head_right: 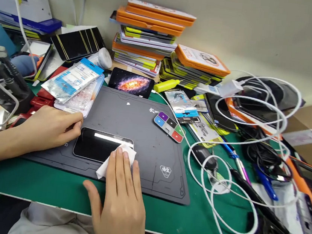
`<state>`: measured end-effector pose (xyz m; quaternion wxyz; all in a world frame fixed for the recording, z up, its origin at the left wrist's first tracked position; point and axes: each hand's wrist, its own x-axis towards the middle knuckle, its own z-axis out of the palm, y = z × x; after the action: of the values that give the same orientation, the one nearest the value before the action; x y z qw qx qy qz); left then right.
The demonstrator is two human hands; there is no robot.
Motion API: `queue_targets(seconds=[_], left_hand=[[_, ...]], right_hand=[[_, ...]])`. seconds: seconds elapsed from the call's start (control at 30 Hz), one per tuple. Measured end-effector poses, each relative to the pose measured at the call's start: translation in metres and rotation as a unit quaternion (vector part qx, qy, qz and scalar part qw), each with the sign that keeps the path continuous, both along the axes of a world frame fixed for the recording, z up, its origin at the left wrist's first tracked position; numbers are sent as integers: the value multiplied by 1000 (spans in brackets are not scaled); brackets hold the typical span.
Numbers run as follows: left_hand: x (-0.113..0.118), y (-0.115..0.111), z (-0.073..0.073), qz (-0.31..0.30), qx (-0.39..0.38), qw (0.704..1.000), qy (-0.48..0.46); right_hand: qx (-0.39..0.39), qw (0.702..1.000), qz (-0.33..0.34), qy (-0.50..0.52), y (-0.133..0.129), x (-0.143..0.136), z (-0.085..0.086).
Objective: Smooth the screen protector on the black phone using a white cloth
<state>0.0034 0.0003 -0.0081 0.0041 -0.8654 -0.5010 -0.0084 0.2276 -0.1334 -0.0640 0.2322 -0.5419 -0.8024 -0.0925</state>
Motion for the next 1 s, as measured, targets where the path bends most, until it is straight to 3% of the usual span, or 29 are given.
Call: queue_targets(seconds=[0.27, 0.43, 0.57, 0.77, 0.9, 1.0], left_hand=[[-1, -2, -1, 1, 5, 1000, 0], [-5, -1, -2, 8, 42, 999, -3], [-5, 0, -2, 4, 44, 999, 2], [-3, -1, 0, -18, 14, 999, -39], [-6, -2, 1, -79, 44, 984, -151], [-8, 0, -1, -174, 53, 967, -178]], right_hand=[[-8, 998, 51, 40, 11, -55, 5], [-39, 997, 55, 43, 30, -71, 7], [-57, 997, 49, 23, 44, -54, 12], [-13, 1000, -9, -5, 42, 4, 5], [10, 1000, -20, 4, 24, 14, -3], [41, 999, -16, 3, 10, 11, -4]])
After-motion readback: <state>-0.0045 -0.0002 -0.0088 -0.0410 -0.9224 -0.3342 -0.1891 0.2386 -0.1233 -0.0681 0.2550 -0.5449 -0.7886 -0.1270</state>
